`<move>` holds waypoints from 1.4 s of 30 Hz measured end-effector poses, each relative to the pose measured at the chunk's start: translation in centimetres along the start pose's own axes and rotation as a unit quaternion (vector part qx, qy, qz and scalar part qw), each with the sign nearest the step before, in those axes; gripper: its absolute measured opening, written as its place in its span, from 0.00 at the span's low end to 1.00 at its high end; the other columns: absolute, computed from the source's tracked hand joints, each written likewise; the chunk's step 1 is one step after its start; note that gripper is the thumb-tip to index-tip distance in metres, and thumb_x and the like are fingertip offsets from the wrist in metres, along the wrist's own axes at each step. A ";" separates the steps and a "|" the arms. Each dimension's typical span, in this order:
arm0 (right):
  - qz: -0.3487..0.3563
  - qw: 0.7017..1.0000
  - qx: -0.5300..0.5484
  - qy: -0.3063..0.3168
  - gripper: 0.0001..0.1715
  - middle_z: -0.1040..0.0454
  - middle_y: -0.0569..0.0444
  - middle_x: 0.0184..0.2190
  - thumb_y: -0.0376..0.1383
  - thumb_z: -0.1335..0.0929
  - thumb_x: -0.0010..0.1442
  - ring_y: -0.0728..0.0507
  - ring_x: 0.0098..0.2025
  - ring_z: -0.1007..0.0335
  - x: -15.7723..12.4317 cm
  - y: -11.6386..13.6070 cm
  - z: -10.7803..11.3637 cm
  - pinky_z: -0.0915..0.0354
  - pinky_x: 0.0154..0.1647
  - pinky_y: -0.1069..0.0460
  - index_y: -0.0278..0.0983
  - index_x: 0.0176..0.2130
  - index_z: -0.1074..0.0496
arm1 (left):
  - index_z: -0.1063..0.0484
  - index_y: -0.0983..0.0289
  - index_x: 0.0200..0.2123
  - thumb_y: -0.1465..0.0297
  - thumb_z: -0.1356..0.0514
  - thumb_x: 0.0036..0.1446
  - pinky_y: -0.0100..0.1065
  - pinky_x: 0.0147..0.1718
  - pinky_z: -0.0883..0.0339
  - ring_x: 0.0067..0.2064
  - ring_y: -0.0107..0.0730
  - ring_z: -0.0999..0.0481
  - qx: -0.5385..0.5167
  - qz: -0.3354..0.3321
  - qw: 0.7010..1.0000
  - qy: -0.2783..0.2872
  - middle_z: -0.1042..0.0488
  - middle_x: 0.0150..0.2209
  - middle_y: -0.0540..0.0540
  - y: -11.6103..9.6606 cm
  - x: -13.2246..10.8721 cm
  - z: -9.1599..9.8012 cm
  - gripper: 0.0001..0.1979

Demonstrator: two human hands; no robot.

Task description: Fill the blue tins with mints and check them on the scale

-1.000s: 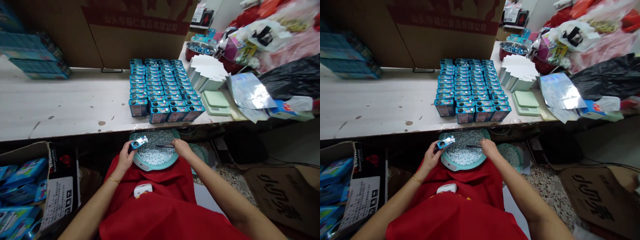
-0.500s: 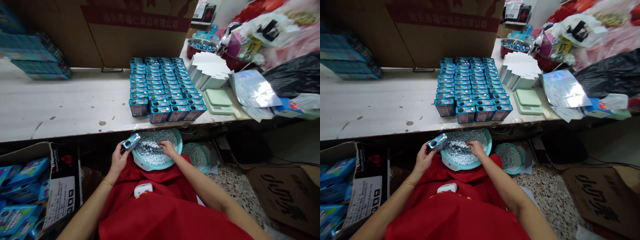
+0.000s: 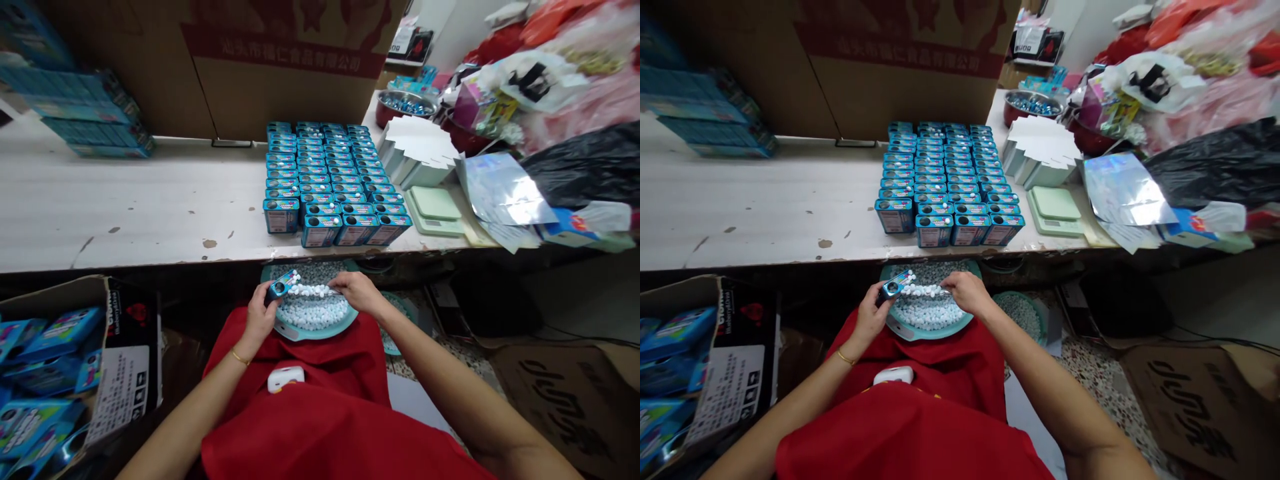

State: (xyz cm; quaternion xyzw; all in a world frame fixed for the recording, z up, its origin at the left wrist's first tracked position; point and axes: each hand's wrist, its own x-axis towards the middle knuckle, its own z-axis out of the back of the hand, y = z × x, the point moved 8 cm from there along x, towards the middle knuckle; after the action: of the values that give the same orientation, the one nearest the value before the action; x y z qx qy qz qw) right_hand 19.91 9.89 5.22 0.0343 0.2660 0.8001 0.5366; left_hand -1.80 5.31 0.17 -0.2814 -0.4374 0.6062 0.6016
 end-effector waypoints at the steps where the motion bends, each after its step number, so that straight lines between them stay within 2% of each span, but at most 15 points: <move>1: -0.003 1.000 -0.002 0.006 0.16 0.25 0.57 0.38 0.31 0.39 0.56 0.49 0.40 0.31 0.0 0.2 -0.1 0.40 0.37 0.57 0.42 0.39 0.25 | 0.36 0.63 0.45 0.74 0.45 0.49 0.39 0.48 0.39 0.47 0.37 0.32 0.005 -0.006 1.000 0.003 0.32 0.44 0.57 0.0 0.0 -0.1 0.17; 5: -0.007 0.997 -0.073 0.021 0.18 0.26 0.56 0.39 0.30 0.40 0.57 0.47 0.42 0.32 -0.4 1.9 0.6 0.41 0.38 0.56 0.43 0.40 0.26 | 0.36 0.63 0.46 0.76 0.47 0.49 0.39 0.50 0.40 0.48 0.36 0.33 0.022 -0.031 0.999 0.014 0.32 0.45 0.57 -0.1 -0.2 -0.5 0.18; 10: 0.009 0.976 -0.215 0.044 0.16 0.26 0.48 0.35 0.27 0.41 0.54 0.43 0.38 0.30 -0.8 6.4 1.6 0.39 0.34 0.53 0.37 0.34 0.26 | 0.36 0.63 0.47 0.77 0.48 0.50 0.41 0.51 0.42 0.50 0.37 0.35 0.046 -0.062 0.996 0.034 0.33 0.46 0.58 -0.6 -0.4 -1.7 0.19; 13: 0.029 0.968 -0.246 0.043 0.16 0.27 0.46 0.34 0.28 0.43 0.56 0.42 0.36 0.29 -0.6 8.9 2.1 0.38 0.32 0.52 0.34 0.34 0.27 | 0.37 0.64 0.47 0.78 0.48 0.49 0.41 0.51 0.42 0.50 0.37 0.35 0.052 -0.065 0.996 0.041 0.33 0.46 0.58 -0.5 -0.5 -2.1 0.20; 16: 0.041 0.966 -0.251 0.043 0.16 0.27 0.46 0.34 0.28 0.43 0.56 0.42 0.36 0.30 -0.7 9.7 2.9 0.38 0.32 0.52 0.34 0.35 0.28 | 0.36 0.64 0.47 0.78 0.48 0.49 0.41 0.50 0.41 0.49 0.37 0.34 0.043 -0.055 0.997 0.034 0.33 0.46 0.58 -0.2 -0.4 -1.9 0.19; 19: 0.023 0.970 -0.241 0.038 0.17 0.28 0.49 0.35 0.28 0.42 0.56 0.43 0.38 0.30 -1.2 7.5 3.7 0.38 0.33 0.53 0.37 0.37 0.28 | 0.37 0.63 0.47 0.77 0.47 0.49 0.40 0.49 0.39 0.48 0.37 0.33 0.018 -0.041 0.999 0.025 0.33 0.46 0.58 0.2 -0.5 -1.0 0.19; 22: -0.028 0.974 -0.221 0.032 0.18 0.28 0.52 0.37 0.30 0.43 0.58 0.45 0.40 0.31 -1.7 2.3 3.3 0.39 0.35 0.54 0.41 0.40 0.29 | 0.37 0.63 0.47 0.76 0.47 0.50 0.40 0.49 0.39 0.48 0.36 0.33 -0.005 -0.032 0.999 0.017 0.33 0.46 0.57 0.2 -0.7 0.1 0.19; 25: -0.096 0.972 -0.205 0.058 0.18 0.28 0.50 0.39 0.30 0.44 0.59 0.45 0.42 0.31 -1.7 -3.1 0.1 0.40 0.37 0.54 0.40 0.39 0.28 | 0.37 0.62 0.48 0.77 0.48 0.50 0.40 0.50 0.40 0.50 0.36 0.34 -0.009 -0.044 0.999 0.030 0.33 0.48 0.57 -0.1 -0.8 0.6 0.20; 27: -0.134 0.972 -0.179 0.073 0.18 0.28 0.47 0.41 0.27 0.44 0.58 0.44 0.44 0.33 -1.1 -5.0 -3.1 0.41 0.40 0.54 0.38 0.39 0.28 | 0.36 0.62 0.47 0.76 0.47 0.50 0.39 0.50 0.40 0.49 0.36 0.33 -0.004 -0.037 0.999 0.016 0.33 0.47 0.57 0.1 -0.6 1.1 0.19; 29: -0.151 0.974 -0.146 0.081 0.19 0.28 0.45 0.42 0.27 0.44 0.58 0.44 0.46 0.33 0.1 -5.2 -6.5 0.41 0.42 0.54 0.36 0.40 0.28 | 0.36 0.63 0.46 0.73 0.45 0.51 0.39 0.48 0.38 0.47 0.36 0.32 -0.003 -0.006 1.000 -0.011 0.31 0.45 0.57 0.9 -0.5 1.8 0.17; 31: -0.152 0.978 -0.115 0.085 0.19 0.27 0.45 0.42 0.27 0.43 0.58 0.44 0.46 0.33 1.7 -4.3 -9.7 0.41 0.42 0.54 0.36 0.42 0.28 | 0.36 0.63 0.45 0.71 0.44 0.51 0.39 0.46 0.37 0.46 0.36 0.31 -0.010 0.023 1.000 -0.018 0.31 0.44 0.57 1.6 -0.6 2.2 0.16; 34: -0.144 0.983 -0.067 0.088 0.19 0.26 0.49 0.43 0.30 0.42 0.58 0.46 0.45 0.32 3.7 -3.1 -12.7 0.41 0.41 0.56 0.39 0.44 0.28 | 0.36 0.63 0.46 0.69 0.44 0.52 0.39 0.46 0.37 0.45 0.36 0.30 -0.022 0.042 0.999 -0.012 0.30 0.43 0.57 2.1 -0.9 2.7 0.16; 36: -0.135 0.986 -0.035 0.086 0.19 0.26 0.52 0.43 0.30 0.41 0.58 0.47 0.45 0.32 4.1 -3.1 -13.1 0.41 0.41 0.57 0.40 0.44 0.28 | 0.36 0.62 0.46 0.69 0.44 0.52 0.39 0.46 0.37 0.45 0.35 0.30 -0.020 0.039 0.999 -0.013 0.30 0.43 0.57 2.0 -1.2 3.1 0.16; 38: -0.125 0.989 -0.012 0.081 0.19 0.25 0.54 0.42 0.30 0.41 0.57 0.48 0.45 0.32 3.6 -3.8 -12.2 0.41 0.41 0.58 0.40 0.43 0.27 | 0.35 0.62 0.45 0.69 0.44 0.52 0.39 0.47 0.37 0.45 0.35 0.30 -0.009 0.031 0.999 -0.018 0.30 0.44 0.56 1.7 -1.2 3.5 0.16; 42: -0.092 0.994 0.030 0.043 0.16 0.25 0.54 0.40 0.30 0.39 0.55 0.48 0.43 0.32 0.9 -4.6 -7.1 0.41 0.41 0.58 0.38 0.40 0.26 | 0.35 0.62 0.46 0.72 0.45 0.52 0.40 0.49 0.39 0.47 0.36 0.32 0.020 0.000 1.000 -0.022 0.31 0.45 0.56 0.8 -0.9 3.3 0.16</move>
State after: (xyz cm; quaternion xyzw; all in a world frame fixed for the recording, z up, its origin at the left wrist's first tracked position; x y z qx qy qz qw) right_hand 21.00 9.23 -3.18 -0.0088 0.3145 0.7401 0.5944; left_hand -4.94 3.94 0.77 -0.2564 -0.4383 0.6208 0.5973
